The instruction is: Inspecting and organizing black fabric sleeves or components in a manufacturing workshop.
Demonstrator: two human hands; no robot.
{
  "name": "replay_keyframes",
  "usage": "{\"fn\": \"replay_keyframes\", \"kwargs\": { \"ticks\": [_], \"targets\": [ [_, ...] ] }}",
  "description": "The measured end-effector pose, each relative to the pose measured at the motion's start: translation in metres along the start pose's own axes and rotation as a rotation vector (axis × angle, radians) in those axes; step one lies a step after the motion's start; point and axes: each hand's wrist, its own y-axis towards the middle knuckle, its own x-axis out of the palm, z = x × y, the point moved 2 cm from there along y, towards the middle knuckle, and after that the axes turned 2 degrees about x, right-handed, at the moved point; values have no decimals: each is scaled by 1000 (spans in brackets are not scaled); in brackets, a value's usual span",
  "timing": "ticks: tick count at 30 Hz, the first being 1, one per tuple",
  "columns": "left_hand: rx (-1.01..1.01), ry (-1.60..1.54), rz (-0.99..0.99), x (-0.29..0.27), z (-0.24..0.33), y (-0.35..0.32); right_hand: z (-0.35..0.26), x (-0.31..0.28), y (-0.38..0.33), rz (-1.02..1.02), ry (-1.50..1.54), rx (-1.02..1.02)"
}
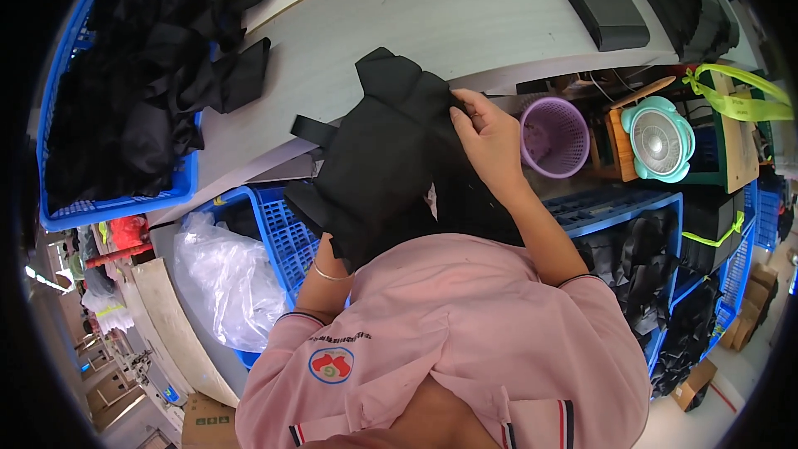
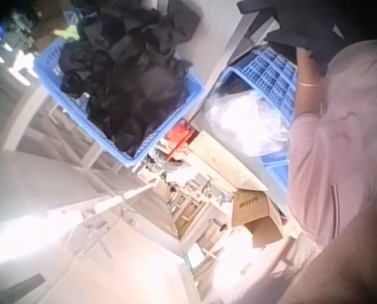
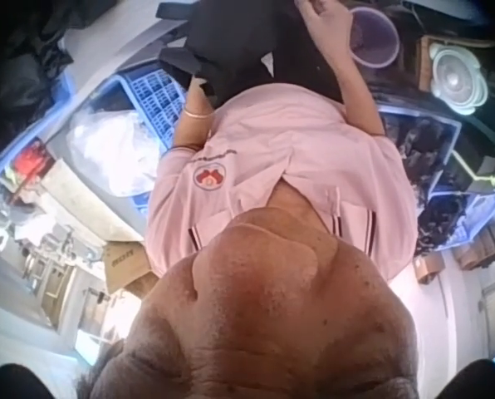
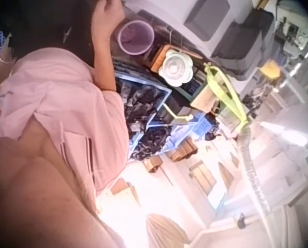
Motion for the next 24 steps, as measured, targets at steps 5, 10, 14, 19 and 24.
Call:
{"fn": "replay_keyframes", "kwargs": {
  "ticks": [5,10,14,19,24],
  "targets": [
    [-4,-5,27,0,6,-5,-2,-10,1,-215,55,78],
    [67,56,76,-4,43,4,-18,-34,11,-744,588,64],
    [113,95,86,6,61,47,-44,-45,69,-494,236,-352],
    [84,171,74,38,51,82,-47,-28,172,-161,105,-484],
    [163,439,78,49,48,66,-38,-33,156,333,-213,-555]
  ]
}}
